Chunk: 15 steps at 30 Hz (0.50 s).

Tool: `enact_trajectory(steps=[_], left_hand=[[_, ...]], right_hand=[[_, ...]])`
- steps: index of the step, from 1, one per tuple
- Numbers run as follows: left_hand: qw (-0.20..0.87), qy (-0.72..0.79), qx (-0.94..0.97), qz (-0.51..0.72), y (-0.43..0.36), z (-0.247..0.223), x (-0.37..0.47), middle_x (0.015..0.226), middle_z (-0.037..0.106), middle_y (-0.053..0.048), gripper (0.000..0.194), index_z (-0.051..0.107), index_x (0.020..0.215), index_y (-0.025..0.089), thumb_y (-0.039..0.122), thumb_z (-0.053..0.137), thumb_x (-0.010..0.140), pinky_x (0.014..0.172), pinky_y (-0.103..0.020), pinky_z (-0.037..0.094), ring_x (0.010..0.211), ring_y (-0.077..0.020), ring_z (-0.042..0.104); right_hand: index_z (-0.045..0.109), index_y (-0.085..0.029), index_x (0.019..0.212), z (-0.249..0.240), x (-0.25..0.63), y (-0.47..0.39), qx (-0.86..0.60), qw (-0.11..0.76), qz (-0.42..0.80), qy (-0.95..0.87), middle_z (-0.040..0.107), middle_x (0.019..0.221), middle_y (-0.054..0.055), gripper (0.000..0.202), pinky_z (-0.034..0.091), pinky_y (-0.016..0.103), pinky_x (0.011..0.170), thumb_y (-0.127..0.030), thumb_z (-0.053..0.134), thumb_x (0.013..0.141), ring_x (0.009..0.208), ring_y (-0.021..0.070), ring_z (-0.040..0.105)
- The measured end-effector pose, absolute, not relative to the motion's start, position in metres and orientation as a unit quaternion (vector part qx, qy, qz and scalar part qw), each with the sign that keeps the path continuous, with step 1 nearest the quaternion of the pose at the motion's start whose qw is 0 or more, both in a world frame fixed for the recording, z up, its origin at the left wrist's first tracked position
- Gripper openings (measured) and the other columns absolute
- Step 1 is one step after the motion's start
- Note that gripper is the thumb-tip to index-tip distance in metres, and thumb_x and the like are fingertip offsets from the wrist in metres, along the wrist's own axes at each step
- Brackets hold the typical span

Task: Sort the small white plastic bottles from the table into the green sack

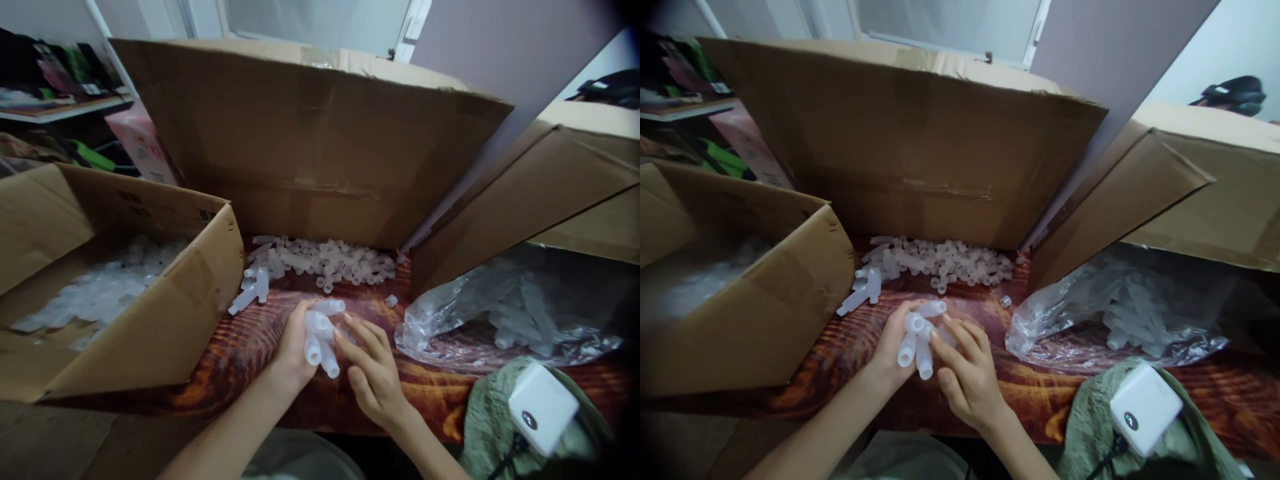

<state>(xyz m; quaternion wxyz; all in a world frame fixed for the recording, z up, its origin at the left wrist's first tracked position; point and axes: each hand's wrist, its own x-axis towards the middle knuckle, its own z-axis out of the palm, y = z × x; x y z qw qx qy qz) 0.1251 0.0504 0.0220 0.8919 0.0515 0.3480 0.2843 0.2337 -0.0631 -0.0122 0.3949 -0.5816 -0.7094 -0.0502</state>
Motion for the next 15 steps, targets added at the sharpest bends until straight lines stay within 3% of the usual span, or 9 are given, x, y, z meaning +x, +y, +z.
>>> enact_trajectory(steps=[3, 7, 11, 15], left_hand=[[0.901, 0.334, 0.087, 0.262, 0.071, 0.019, 0.134, 0.051, 0.06, -0.001, 0.014, 0.059, 0.071, 0.016, 0.029, 0.058, 0.076, 0.039, -0.023, 0.041, 0.04, -0.0154, 0.055], [0.918, 0.304, 0.124, 0.224, 0.088, 0.011, 0.138, 0.052, 0.062, -0.006, 0.019, 0.061, 0.074, 0.014, 0.031, 0.055, 0.078, 0.036, -0.024, 0.04, 0.04, -0.0194, 0.058], [0.929, 0.281, 0.148, 0.188, 0.088, -0.002, 0.139, 0.053, 0.064, -0.007, 0.019, 0.062, 0.075, 0.013, 0.031, 0.056, 0.079, 0.035, -0.023, 0.041, 0.04, -0.0207, 0.06], [0.943, 0.244, 0.168, 0.153, 0.084, -0.011, 0.141, 0.056, 0.066, -0.009, 0.018, 0.062, 0.079, 0.014, 0.03, 0.055, 0.081, 0.032, -0.023, 0.04, 0.036, -0.0193, 0.057]], right_hand=[[0.047, -0.022, 0.134, -0.018, 0.256, -0.049, -0.689, 0.358, -0.099, -0.622, 0.052, 0.133, 0.012, 0.041, 0.044, 0.048, 0.097, -0.023, 0.031, 0.097, 0.12, 0.0256, 0.049], [0.054, -0.013, 0.122, -0.032, 0.293, -0.027, -0.788, 0.273, -0.128, -0.537, 0.057, 0.119, 0.019, 0.033, 0.043, 0.05, 0.093, -0.02, 0.042, 0.092, 0.111, 0.0312, 0.051], [0.062, -0.015, 0.094, -0.043, 0.319, -0.016, -0.837, 0.199, -0.109, -0.499, 0.06, 0.093, 0.015, 0.02, 0.044, 0.04, 0.079, -0.011, 0.044, 0.086, 0.086, 0.0267, 0.055], [0.058, -0.014, 0.097, -0.043, 0.336, -0.004, -0.873, 0.17, -0.112, -0.444, 0.058, 0.09, 0.009, 0.019, 0.044, 0.035, 0.076, -0.011, 0.042, 0.089, 0.082, 0.0215, 0.055]])
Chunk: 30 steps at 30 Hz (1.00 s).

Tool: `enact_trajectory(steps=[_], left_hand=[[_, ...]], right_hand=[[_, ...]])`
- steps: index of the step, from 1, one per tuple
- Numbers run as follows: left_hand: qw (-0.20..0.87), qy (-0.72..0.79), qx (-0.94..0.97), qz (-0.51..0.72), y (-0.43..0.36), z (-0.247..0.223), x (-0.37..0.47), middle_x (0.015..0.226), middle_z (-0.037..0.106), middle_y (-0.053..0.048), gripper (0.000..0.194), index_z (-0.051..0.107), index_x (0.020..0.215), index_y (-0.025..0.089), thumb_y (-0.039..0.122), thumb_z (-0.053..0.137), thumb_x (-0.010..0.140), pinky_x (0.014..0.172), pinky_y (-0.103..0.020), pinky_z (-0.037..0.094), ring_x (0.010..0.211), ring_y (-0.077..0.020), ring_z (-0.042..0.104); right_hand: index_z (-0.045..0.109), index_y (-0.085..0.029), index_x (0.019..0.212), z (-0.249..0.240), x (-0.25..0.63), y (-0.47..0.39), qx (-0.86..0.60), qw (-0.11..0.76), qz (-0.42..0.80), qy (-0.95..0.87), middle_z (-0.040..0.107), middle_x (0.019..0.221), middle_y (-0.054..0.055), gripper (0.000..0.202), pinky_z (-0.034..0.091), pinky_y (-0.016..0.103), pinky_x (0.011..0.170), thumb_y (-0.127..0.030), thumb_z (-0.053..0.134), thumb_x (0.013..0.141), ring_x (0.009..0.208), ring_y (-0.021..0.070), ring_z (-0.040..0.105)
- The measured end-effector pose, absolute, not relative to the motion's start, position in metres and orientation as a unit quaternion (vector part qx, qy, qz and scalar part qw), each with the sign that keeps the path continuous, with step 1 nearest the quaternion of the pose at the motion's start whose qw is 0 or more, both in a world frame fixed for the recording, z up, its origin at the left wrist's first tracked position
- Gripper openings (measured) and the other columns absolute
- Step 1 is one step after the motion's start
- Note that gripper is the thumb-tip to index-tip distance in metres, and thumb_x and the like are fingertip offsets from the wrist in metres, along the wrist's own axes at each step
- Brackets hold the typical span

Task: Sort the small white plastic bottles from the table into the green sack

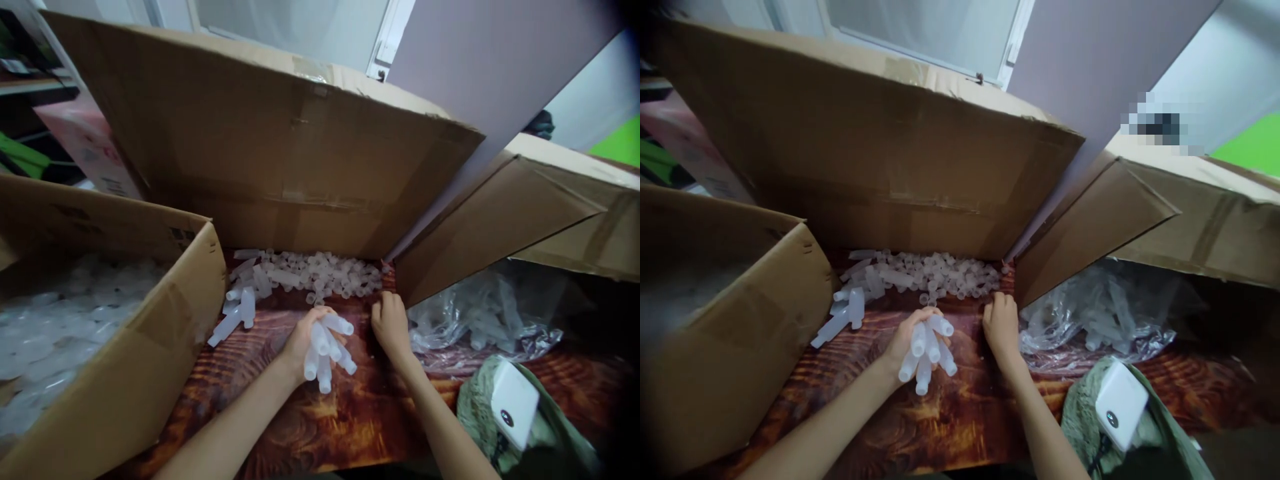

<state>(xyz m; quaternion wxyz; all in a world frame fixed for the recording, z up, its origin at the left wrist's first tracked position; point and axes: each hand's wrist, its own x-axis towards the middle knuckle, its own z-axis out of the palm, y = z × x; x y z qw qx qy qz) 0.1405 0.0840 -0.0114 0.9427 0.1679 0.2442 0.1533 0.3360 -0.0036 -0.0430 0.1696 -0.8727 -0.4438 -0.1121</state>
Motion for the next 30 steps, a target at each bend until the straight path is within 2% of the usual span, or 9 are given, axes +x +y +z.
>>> enact_trajectory(steps=[4, 10, 15, 19, 25, 30], left_hand=[[0.949, 0.213, 0.178, 0.148, 0.085, -0.013, 0.141, 0.057, 0.066, -0.008, 0.014, 0.06, 0.08, 0.015, 0.028, 0.056, 0.081, 0.032, -0.023, 0.042, 0.039, -0.02, 0.059], [0.957, 0.171, 0.176, 0.155, 0.089, -0.017, 0.142, 0.059, 0.066, -0.008, 0.012, 0.061, 0.081, 0.015, 0.025, 0.054, 0.082, 0.034, -0.024, 0.044, 0.045, -0.0221, 0.064], [0.958, 0.163, 0.187, 0.141, 0.091, -0.021, 0.143, 0.059, 0.067, -0.01, 0.014, 0.06, 0.082, 0.016, 0.027, 0.051, 0.083, 0.034, -0.026, 0.045, 0.045, -0.0228, 0.063], [0.958, 0.167, 0.183, 0.145, 0.092, -0.021, 0.144, 0.059, 0.066, -0.009, 0.015, 0.059, 0.08, 0.016, 0.029, 0.052, 0.082, 0.035, -0.024, 0.044, 0.048, -0.0224, 0.064], [0.959, 0.161, 0.19, 0.133, 0.093, -0.021, 0.143, 0.06, 0.067, -0.009, 0.014, 0.059, 0.083, 0.017, 0.03, 0.053, 0.082, 0.036, -0.025, 0.046, 0.045, -0.021, 0.062], [0.964, 0.144, 0.181, 0.128, 0.094, -0.029, 0.145, 0.062, 0.069, -0.011, 0.018, 0.059, 0.086, 0.016, 0.031, 0.051, 0.084, 0.035, -0.026, 0.046, 0.047, -0.0232, 0.064]], right_hand=[[0.055, -0.012, 0.11, -0.033, 0.349, 0.014, -0.883, 0.16, -0.101, -0.429, 0.06, 0.096, 0.006, 0.02, 0.046, 0.032, 0.074, -0.019, 0.043, 0.095, 0.081, 0.0173, 0.059], [0.06, -0.015, 0.114, -0.03, 0.358, 0.021, -0.86, 0.142, -0.073, -0.484, 0.057, 0.114, 0.016, 0.029, 0.048, 0.035, 0.077, -0.031, 0.046, 0.095, 0.096, 0.026, 0.062], [0.061, -0.016, 0.111, -0.037, 0.357, 0.017, -0.848, 0.14, -0.068, -0.506, 0.055, 0.114, 0.015, 0.03, 0.049, 0.036, 0.082, -0.035, 0.043, 0.096, 0.097, 0.0246, 0.062], [0.058, -0.015, 0.116, -0.04, 0.349, 0.019, -0.836, 0.133, -0.064, -0.529, 0.057, 0.111, 0.014, 0.037, 0.048, 0.035, 0.078, -0.043, 0.048, 0.094, 0.091, 0.0251, 0.063], [0.062, -0.014, 0.101, -0.048, 0.336, 0.023, -0.809, 0.141, -0.087, -0.564, 0.062, 0.101, 0.013, 0.029, 0.042, 0.043, 0.089, -0.038, 0.045, 0.096, 0.098, 0.0298, 0.055], [0.061, -0.015, 0.102, -0.05, 0.328, 0.021, -0.774, 0.15, -0.071, -0.612, 0.061, 0.103, 0.012, 0.021, 0.042, 0.042, 0.091, -0.029, 0.049, 0.092, 0.099, 0.0288, 0.051]])
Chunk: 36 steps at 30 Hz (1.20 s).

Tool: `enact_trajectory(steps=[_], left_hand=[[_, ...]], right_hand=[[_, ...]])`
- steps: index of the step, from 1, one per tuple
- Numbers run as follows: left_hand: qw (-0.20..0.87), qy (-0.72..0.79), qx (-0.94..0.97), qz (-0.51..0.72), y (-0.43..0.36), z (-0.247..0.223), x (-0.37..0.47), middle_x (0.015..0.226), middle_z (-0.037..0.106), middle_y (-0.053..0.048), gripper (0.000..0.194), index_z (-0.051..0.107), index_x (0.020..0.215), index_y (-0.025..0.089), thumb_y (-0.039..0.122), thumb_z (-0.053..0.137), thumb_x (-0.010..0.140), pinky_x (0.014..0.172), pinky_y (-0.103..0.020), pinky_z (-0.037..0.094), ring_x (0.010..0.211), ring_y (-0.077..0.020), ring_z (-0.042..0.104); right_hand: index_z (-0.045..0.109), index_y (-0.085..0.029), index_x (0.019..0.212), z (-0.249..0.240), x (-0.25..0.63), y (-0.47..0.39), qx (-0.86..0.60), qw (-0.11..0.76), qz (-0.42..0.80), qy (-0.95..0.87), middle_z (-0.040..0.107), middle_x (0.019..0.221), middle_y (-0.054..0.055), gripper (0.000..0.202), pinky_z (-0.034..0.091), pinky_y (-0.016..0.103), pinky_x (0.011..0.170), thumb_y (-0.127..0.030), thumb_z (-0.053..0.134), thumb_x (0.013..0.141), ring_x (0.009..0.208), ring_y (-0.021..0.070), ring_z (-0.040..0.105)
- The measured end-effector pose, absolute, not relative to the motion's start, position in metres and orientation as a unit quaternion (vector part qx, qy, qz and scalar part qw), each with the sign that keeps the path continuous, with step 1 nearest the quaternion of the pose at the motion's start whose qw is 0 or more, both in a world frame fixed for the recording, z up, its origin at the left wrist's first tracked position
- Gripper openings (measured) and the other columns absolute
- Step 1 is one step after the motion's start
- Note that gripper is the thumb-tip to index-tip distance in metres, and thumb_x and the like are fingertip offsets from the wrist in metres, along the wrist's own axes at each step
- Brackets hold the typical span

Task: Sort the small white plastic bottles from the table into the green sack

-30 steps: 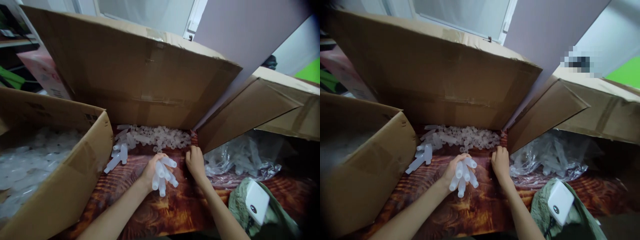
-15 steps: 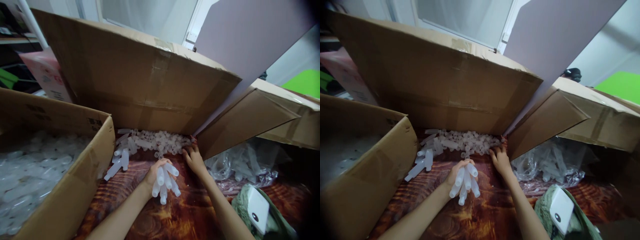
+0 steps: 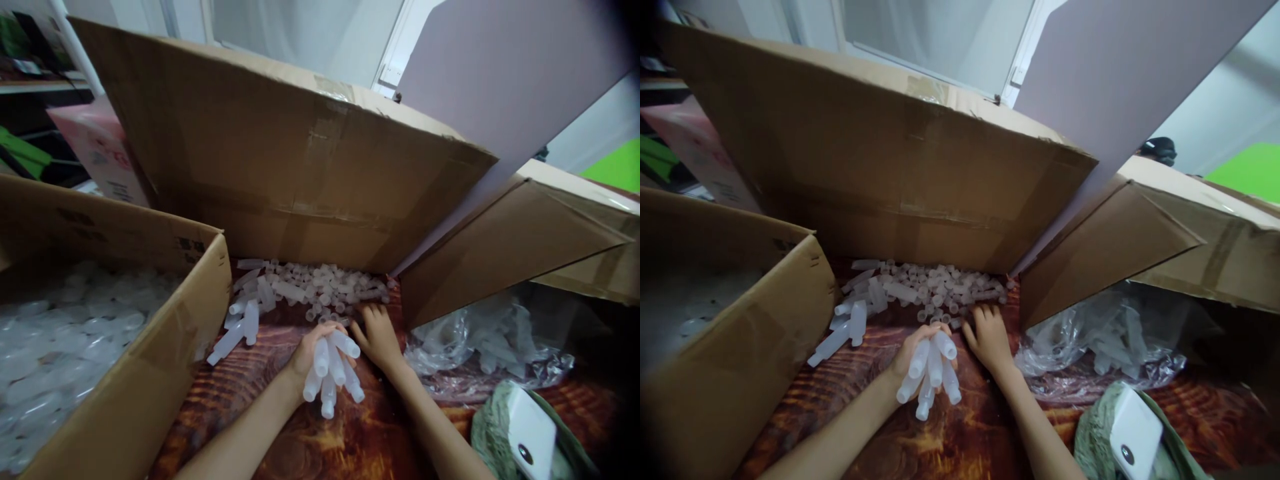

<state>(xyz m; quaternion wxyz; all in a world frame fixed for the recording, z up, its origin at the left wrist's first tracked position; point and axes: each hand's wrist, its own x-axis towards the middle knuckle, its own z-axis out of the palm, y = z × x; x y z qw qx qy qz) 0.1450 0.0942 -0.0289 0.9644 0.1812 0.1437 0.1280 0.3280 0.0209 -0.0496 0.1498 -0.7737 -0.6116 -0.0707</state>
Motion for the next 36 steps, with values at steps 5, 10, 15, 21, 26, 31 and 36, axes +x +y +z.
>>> enact_trajectory(steps=[5, 10, 15, 21, 26, 31, 36], left_hand=[[0.972, 0.109, 0.167, 0.124, 0.093, -0.046, 0.15, 0.063, 0.07, -0.01, 0.023, 0.058, 0.087, 0.016, 0.036, 0.047, 0.087, 0.035, -0.025, 0.045, 0.044, -0.0222, 0.063], [0.971, 0.102, 0.166, 0.137, 0.092, -0.05, 0.153, 0.062, 0.069, -0.008, 0.025, 0.056, 0.09, 0.017, 0.039, 0.045, 0.088, 0.035, -0.025, 0.044, 0.04, -0.0207, 0.061], [0.963, 0.149, 0.168, 0.149, 0.091, -0.041, 0.152, 0.06, 0.067, -0.005, 0.021, 0.053, 0.088, 0.018, 0.038, 0.049, 0.085, 0.034, -0.025, 0.042, 0.037, -0.0195, 0.058], [0.961, 0.147, 0.176, 0.155, 0.089, -0.039, 0.15, 0.059, 0.067, -0.007, 0.021, 0.054, 0.087, 0.018, 0.039, 0.049, 0.085, 0.032, -0.025, 0.042, 0.036, -0.0196, 0.058], [0.959, 0.146, 0.193, 0.149, 0.089, -0.039, 0.148, 0.061, 0.068, -0.008, 0.023, 0.055, 0.088, 0.018, 0.04, 0.049, 0.086, 0.033, -0.026, 0.044, 0.037, -0.0192, 0.058], [0.953, 0.14, 0.22, 0.151, 0.089, -0.037, 0.144, 0.061, 0.067, -0.007, 0.023, 0.055, 0.09, 0.018, 0.04, 0.05, 0.086, 0.033, -0.024, 0.043, 0.037, -0.0184, 0.058], [0.948, 0.153, 0.235, 0.149, 0.088, -0.036, 0.141, 0.061, 0.067, -0.006, 0.022, 0.055, 0.089, 0.018, 0.039, 0.051, 0.086, 0.034, -0.023, 0.043, 0.038, -0.0175, 0.057]], right_hand=[[0.063, -0.017, 0.101, -0.046, 0.323, 0.023, -0.767, 0.17, -0.03, -0.617, 0.059, 0.099, 0.011, 0.02, 0.043, 0.038, 0.087, -0.028, 0.05, 0.089, 0.098, 0.0284, 0.051], [0.063, -0.02, 0.094, -0.046, 0.314, 0.027, -0.788, 0.245, 0.026, -0.564, 0.059, 0.098, 0.01, 0.014, 0.041, 0.03, 0.074, -0.024, 0.057, 0.082, 0.086, 0.0238, 0.055], [0.057, -0.018, 0.075, -0.042, 0.307, 0.025, -0.788, 0.406, 0.123, -0.446, 0.057, 0.087, 0.007, 0.011, 0.037, 0.025, 0.06, -0.028, 0.063, 0.076, 0.07, 0.0171, 0.053], [0.053, -0.02, 0.084, -0.015, 0.298, 0.0, -0.64, 0.65, 0.34, -0.23, 0.054, 0.071, -0.002, 0.03, 0.027, 0.016, 0.038, -0.05, 0.053, 0.085, 0.045, 0.0061, 0.036], [0.054, -0.017, 0.079, 0.007, 0.281, -0.024, -0.442, 0.74, 0.5, -0.081, 0.055, 0.063, -0.006, 0.032, 0.028, 0.006, 0.035, -0.041, 0.075, 0.075, 0.041, -0.0005, 0.035], [0.056, -0.016, 0.075, 0.018, 0.262, -0.036, -0.313, 0.766, 0.562, 0.007, 0.054, 0.059, -0.008, 0.034, 0.03, 0.003, 0.033, -0.031, 0.085, 0.066, 0.042, -0.0015, 0.041], [0.06, -0.015, 0.078, 0.023, 0.244, -0.045, -0.267, 0.77, 0.577, 0.054, 0.055, 0.059, -0.007, 0.033, 0.029, 0.005, 0.033, -0.032, 0.086, 0.066, 0.041, -0.0011, 0.041]])
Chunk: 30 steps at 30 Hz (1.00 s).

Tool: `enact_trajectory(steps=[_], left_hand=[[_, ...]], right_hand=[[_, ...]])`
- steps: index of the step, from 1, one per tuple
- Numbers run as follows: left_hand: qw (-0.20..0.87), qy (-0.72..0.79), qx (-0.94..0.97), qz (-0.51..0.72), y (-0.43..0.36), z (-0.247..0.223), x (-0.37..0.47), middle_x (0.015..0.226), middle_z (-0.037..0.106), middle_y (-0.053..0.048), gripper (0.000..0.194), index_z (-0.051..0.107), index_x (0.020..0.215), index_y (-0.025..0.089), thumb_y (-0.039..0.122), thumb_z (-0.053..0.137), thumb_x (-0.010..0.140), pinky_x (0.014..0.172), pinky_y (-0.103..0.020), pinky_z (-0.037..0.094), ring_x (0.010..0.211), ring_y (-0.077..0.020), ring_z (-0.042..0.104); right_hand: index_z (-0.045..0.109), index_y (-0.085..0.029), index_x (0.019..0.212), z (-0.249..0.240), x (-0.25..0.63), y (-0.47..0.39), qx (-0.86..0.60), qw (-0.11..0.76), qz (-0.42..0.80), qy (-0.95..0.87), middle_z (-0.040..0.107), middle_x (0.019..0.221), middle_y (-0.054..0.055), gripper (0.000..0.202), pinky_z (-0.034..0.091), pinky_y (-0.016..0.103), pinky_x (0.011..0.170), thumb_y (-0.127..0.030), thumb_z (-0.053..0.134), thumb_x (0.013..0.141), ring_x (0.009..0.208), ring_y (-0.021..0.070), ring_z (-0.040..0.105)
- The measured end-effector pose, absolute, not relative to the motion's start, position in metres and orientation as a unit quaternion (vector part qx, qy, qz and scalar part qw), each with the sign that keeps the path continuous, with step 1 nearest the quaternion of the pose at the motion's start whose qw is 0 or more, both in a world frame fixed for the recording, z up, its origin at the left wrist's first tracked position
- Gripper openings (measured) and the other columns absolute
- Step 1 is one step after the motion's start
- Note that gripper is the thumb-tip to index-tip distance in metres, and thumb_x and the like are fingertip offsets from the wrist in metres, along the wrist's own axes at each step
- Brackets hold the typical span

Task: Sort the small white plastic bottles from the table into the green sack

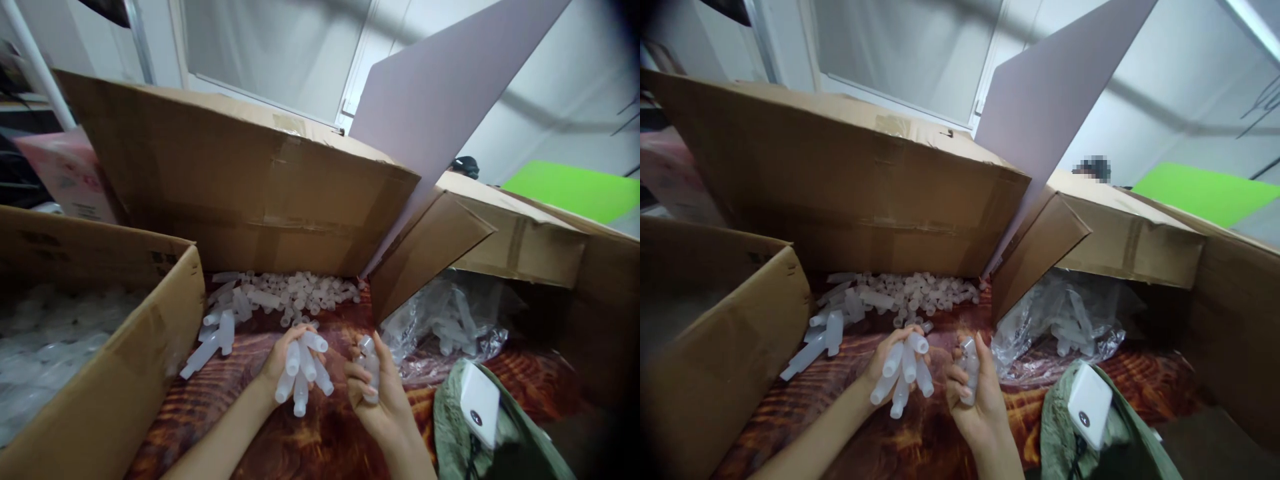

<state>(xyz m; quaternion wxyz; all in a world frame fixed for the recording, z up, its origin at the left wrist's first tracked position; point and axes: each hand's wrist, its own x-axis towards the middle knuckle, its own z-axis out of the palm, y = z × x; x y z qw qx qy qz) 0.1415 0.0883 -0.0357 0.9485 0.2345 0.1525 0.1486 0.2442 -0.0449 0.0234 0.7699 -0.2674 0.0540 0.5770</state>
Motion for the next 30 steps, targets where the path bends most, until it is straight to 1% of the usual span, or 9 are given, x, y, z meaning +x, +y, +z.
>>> enact_trajectory(steps=[5, 8, 9, 11, 13, 16, 20, 24, 30], left_hand=[[0.941, 0.173, 0.251, 0.147, 0.087, -0.036, 0.142, 0.06, 0.066, -0.005, 0.021, 0.053, 0.089, 0.019, 0.04, 0.051, 0.085, 0.034, -0.024, 0.043, 0.039, -0.0173, 0.056], [0.934, 0.188, 0.266, 0.15, 0.085, -0.033, 0.143, 0.061, 0.067, -0.005, 0.022, 0.053, 0.089, 0.019, 0.04, 0.051, 0.084, 0.034, -0.025, 0.042, 0.036, -0.0172, 0.055], [0.931, 0.192, 0.27, 0.152, 0.085, -0.032, 0.144, 0.061, 0.067, -0.005, 0.021, 0.052, 0.089, 0.019, 0.04, 0.051, 0.083, 0.034, -0.025, 0.042, 0.037, -0.0175, 0.055], [0.925, 0.202, 0.278, 0.161, 0.082, -0.028, 0.144, 0.06, 0.066, -0.004, 0.02, 0.052, 0.089, 0.019, 0.038, 0.054, 0.081, 0.037, -0.025, 0.044, 0.039, -0.018, 0.057], [0.918, 0.212, 0.287, 0.174, 0.08, -0.023, 0.145, 0.058, 0.065, -0.003, 0.019, 0.051, 0.086, 0.019, 0.037, 0.056, 0.079, 0.04, -0.025, 0.045, 0.042, -0.0177, 0.058], [0.903, 0.227, 0.306, 0.197, 0.074, -0.018, 0.145, 0.055, 0.064, -0.001, 0.022, 0.052, 0.086, 0.02, 0.039, 0.059, 0.077, 0.04, -0.024, 0.043, 0.041, -0.0167, 0.056], [0.886, 0.246, 0.33, 0.216, 0.068, -0.016, 0.145, 0.054, 0.063, -0.001, 0.028, 0.053, 0.088, 0.02, 0.042, 0.063, 0.074, 0.042, -0.025, 0.041, 0.044, -0.0174, 0.056], [0.871, 0.255, 0.353, 0.227, 0.064, -0.018, 0.146, 0.056, 0.06, 0.001, 0.028, 0.056, 0.082, 0.02, 0.044, 0.066, 0.073, 0.045, -0.024, 0.038, 0.045, -0.0149, 0.054], [0.863, 0.243, 0.375, 0.235, 0.063, -0.023, 0.148, 0.059, 0.057, 0.001, 0.027, 0.059, 0.076, 0.017, 0.042, 0.068, 0.073, 0.049, -0.023, 0.036, 0.05, -0.0125, 0.053]], right_hand=[[0.061, -0.017, 0.083, 0.025, 0.23, -0.054, -0.351, 0.794, 0.495, 0.043, 0.054, 0.06, -0.008, 0.041, 0.021, 0.006, 0.031, -0.037, 0.089, 0.06, 0.039, -0.0014, 0.035], [0.064, -0.018, 0.092, 0.023, 0.224, -0.058, -0.517, 0.759, 0.387, -0.075, 0.054, 0.06, -0.007, 0.038, 0.025, 0.009, 0.033, -0.046, 0.08, 0.071, 0.041, 0.0021, 0.04], [0.065, -0.018, 0.096, 0.023, 0.222, -0.059, -0.579, 0.729, 0.34, -0.132, 0.058, 0.064, -0.004, 0.036, 0.033, 0.011, 0.037, -0.047, 0.075, 0.076, 0.046, 0.0045, 0.047], [0.066, -0.019, 0.102, 0.022, 0.22, -0.059, -0.682, 0.641, 0.238, -0.26, 0.067, 0.08, 0.002, 0.03, 0.049, 0.018, 0.056, -0.043, 0.068, 0.083, 0.066, 0.0116, 0.061], [0.066, -0.02, 0.107, 0.023, 0.22, -0.059, -0.736, 0.546, 0.143, -0.374, 0.069, 0.099, 0.005, 0.024, 0.052, 0.025, 0.077, -0.035, 0.062, 0.088, 0.087, 0.0176, 0.065], [0.062, -0.022, 0.113, 0.024, 0.223, -0.057, -0.739, 0.46, 0.056, -0.488, 0.069, 0.103, 0.006, 0.022, 0.053, 0.028, 0.081, -0.025, 0.053, 0.092, 0.093, 0.0194, 0.066], [0.053, -0.022, 0.123, 0.026, 0.235, -0.058, -0.706, 0.369, -0.014, -0.605, 0.065, 0.113, 0.01, 0.032, 0.053, 0.032, 0.087, -0.014, 0.046, 0.093, 0.105, 0.0209, 0.062], [0.046, -0.02, 0.13, 0.025, 0.247, -0.066, -0.7, 0.269, -0.065, -0.658, 0.061, 0.116, 0.014, 0.041, 0.055, 0.036, 0.086, -0.009, 0.043, 0.091, 0.105, 0.023, 0.062], [0.048, -0.017, 0.129, 0.022, 0.254, -0.075, -0.675, 0.232, -0.122, -0.69, 0.062, 0.116, 0.016, 0.042, 0.056, 0.031, 0.083, -0.005, 0.038, 0.09, 0.104, 0.0212, 0.063]])
